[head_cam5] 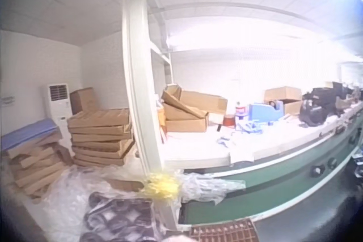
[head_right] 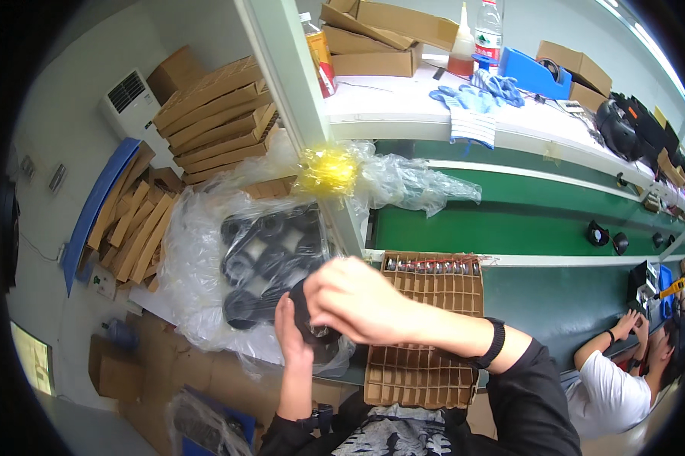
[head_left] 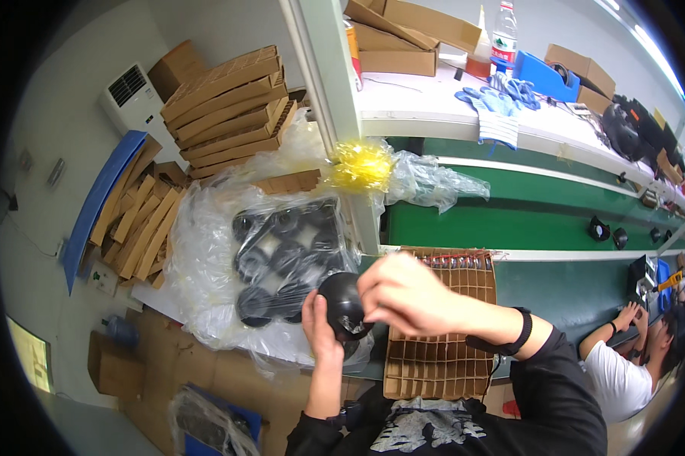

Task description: Assembling black speaker housings and placing them on an industrial conveyor belt.

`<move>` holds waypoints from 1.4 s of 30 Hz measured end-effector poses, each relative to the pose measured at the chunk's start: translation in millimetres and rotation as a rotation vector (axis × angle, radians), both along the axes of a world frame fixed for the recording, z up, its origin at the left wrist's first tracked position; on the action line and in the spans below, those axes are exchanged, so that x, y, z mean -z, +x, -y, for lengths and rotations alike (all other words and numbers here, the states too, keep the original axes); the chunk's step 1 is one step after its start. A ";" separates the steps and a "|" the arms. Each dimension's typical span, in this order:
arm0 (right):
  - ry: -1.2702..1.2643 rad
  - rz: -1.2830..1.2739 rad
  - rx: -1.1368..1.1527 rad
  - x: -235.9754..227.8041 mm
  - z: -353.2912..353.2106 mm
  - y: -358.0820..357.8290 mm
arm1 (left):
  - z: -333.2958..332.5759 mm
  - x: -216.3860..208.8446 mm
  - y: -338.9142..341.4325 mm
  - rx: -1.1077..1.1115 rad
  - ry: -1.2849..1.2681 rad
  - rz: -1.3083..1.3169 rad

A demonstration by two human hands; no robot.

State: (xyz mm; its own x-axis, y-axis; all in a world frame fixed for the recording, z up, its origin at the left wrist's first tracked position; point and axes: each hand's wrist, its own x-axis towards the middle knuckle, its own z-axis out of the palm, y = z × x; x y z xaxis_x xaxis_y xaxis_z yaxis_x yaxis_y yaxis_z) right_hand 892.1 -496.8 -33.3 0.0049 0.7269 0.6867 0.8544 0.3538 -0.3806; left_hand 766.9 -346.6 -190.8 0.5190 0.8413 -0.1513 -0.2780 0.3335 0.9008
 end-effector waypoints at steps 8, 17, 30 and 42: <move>-0.165 0.158 0.065 2.6 -30.1 9.8 | -9.0 -24.7 -19.5 -0.057 0.014 0.095; -0.132 0.595 0.007 60.8 -38.0 -18.1 | -8.8 -20.5 -14.0 -0.018 -0.065 0.094; 0.327 0.051 0.798 16.4 -76.8 126.9 | 0.9 -10.0 -42.3 0.180 0.337 0.289; 0.048 -0.039 0.322 -4.9 -26.9 73.3 | 17.2 -19.0 -72.2 0.472 0.315 0.477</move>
State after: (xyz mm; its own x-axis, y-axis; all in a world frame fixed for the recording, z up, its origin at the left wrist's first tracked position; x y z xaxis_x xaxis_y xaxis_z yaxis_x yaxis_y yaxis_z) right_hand 965.5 -469.9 -28.4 0.2562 0.6507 0.7148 0.9106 0.0856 -0.4043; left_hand 694.7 -363.8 -171.8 0.7853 0.4783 0.3931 -0.5541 0.2599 0.7908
